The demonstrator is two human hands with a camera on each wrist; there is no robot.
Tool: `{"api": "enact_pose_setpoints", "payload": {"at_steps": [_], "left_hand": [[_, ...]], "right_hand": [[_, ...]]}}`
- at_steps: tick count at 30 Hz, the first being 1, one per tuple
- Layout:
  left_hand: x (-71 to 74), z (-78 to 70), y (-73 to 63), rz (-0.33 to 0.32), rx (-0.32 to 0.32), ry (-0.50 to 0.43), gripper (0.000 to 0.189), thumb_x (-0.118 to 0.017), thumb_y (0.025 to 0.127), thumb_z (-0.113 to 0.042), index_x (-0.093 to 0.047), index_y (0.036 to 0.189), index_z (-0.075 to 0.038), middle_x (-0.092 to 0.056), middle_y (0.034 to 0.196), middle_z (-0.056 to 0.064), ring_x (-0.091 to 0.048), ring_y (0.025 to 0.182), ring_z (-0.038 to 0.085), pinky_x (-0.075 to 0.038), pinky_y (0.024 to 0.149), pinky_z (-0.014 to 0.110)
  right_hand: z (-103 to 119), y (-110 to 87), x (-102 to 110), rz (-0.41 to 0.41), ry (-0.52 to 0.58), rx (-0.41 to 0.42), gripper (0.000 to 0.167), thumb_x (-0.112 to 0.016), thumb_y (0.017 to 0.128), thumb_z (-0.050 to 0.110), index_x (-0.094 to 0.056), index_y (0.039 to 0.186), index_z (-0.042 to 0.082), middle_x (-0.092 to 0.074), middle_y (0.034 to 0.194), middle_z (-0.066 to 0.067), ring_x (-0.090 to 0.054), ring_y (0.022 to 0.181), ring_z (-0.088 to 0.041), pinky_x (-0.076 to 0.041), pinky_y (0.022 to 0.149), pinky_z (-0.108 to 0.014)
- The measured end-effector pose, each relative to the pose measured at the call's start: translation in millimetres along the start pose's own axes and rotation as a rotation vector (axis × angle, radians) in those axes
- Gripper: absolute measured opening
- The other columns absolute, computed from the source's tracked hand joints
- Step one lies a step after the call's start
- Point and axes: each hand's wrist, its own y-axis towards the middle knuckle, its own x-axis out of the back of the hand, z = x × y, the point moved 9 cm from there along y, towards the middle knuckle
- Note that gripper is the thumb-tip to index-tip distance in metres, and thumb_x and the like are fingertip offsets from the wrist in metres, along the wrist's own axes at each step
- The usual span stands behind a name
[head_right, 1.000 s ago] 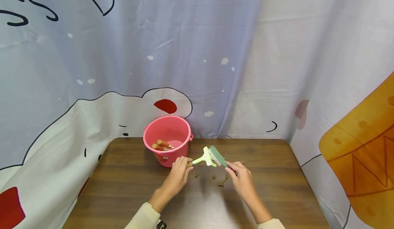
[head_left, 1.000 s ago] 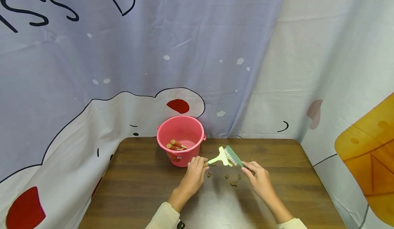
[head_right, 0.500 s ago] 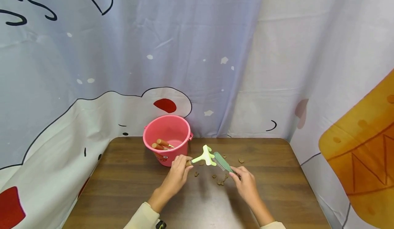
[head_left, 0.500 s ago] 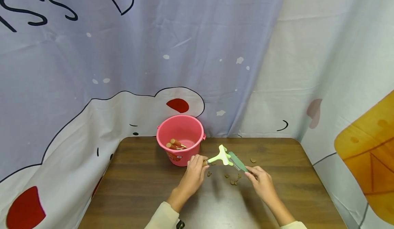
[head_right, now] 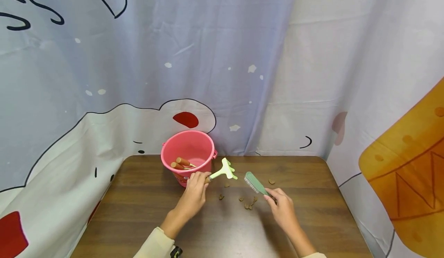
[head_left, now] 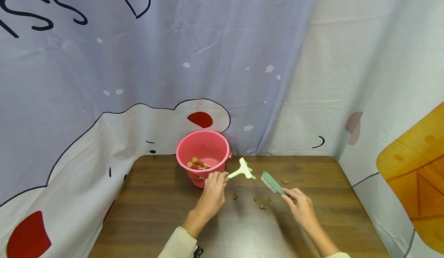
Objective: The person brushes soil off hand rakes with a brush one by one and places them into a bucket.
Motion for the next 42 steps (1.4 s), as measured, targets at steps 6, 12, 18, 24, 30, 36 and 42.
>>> {"api": "enact_pose_setpoints", "payload": {"at_steps": [6,12,18,24,30,36,42], "left_hand": [[14.9,8.4,4.3,-0.031,0.035,0.03,0.038,-0.072,0.084,0.008,-0.065,0.121,-0.001,-0.063,0.101,0.008,-0.057,0.093,0.027,-0.042,0.072,0.036],[40.0,17.0,11.4,-0.106,0.022,0.091,0.032,-0.074,0.083,0.009,-0.064,0.113,0.001,-0.062,0.096,0.012,-0.059,0.091,0.033,-0.05,0.08,0.044],[60.9,31.3,20.5,-0.15,0.05,0.108,0.034,-0.078,0.081,0.009,-0.066,0.112,0.003,-0.067,0.096,0.016,-0.063,0.089,0.035,-0.053,0.08,0.047],[70.2,45.6,31.6,-0.099,0.118,0.151,0.019,-0.074,0.089,0.002,-0.068,0.108,0.004,-0.063,0.097,0.019,-0.064,0.085,0.037,-0.054,0.081,0.05],[69.2,57.7,44.8,-0.027,0.141,0.226,0.008,-0.071,0.093,0.0,-0.066,0.086,0.0,-0.061,0.088,0.018,-0.062,0.078,0.035,-0.055,0.074,0.049],[61.0,65.2,61.5,0.065,0.14,0.29,0.016,-0.07,0.095,-0.004,-0.065,0.08,-0.001,-0.059,0.079,0.014,-0.062,0.073,0.034,-0.053,0.067,0.047],[47.2,73.3,76.1,0.188,0.157,0.337,0.012,-0.079,0.078,0.005,-0.069,0.083,0.0,-0.062,0.078,0.015,-0.065,0.076,0.035,-0.053,0.067,0.047]], "right_hand": [[-1.1,0.4,3.3,0.0,-0.009,0.012,0.025,-0.078,0.086,0.001,-0.077,0.111,0.0,-0.07,0.09,0.0,-0.054,0.074,0.004,-0.052,0.064,-0.022],[-3.1,1.4,7.8,0.0,-0.032,0.023,0.025,-0.078,0.086,0.001,-0.077,0.111,0.0,-0.07,0.09,0.0,-0.055,0.075,0.004,-0.053,0.066,-0.022],[-1.4,5.0,12.5,-0.002,-0.033,0.047,0.026,-0.078,0.087,0.001,-0.076,0.112,-0.002,-0.07,0.089,0.0,-0.056,0.076,0.003,-0.054,0.067,-0.023],[1.0,8.7,15.4,-0.002,-0.06,0.069,0.028,-0.079,0.086,0.001,-0.075,0.114,-0.002,-0.072,0.094,-0.004,-0.057,0.077,-0.001,-0.051,0.065,-0.024],[6.9,9.1,17.0,-0.015,-0.095,0.122,0.031,-0.079,0.085,-0.001,-0.073,0.115,-0.006,-0.072,0.098,-0.01,-0.07,0.084,-0.021,-0.058,0.068,-0.031],[12.3,8.0,19.6,-0.055,-0.124,0.184,0.032,-0.08,0.082,-0.006,-0.073,0.113,-0.009,-0.07,0.096,-0.012,-0.07,0.081,-0.024,-0.06,0.066,-0.033],[12.2,4.0,20.4,-0.065,-0.152,0.219,0.032,-0.081,0.08,-0.006,-0.073,0.111,-0.009,-0.068,0.093,-0.012,-0.068,0.074,-0.02,-0.058,0.061,-0.028]]}}
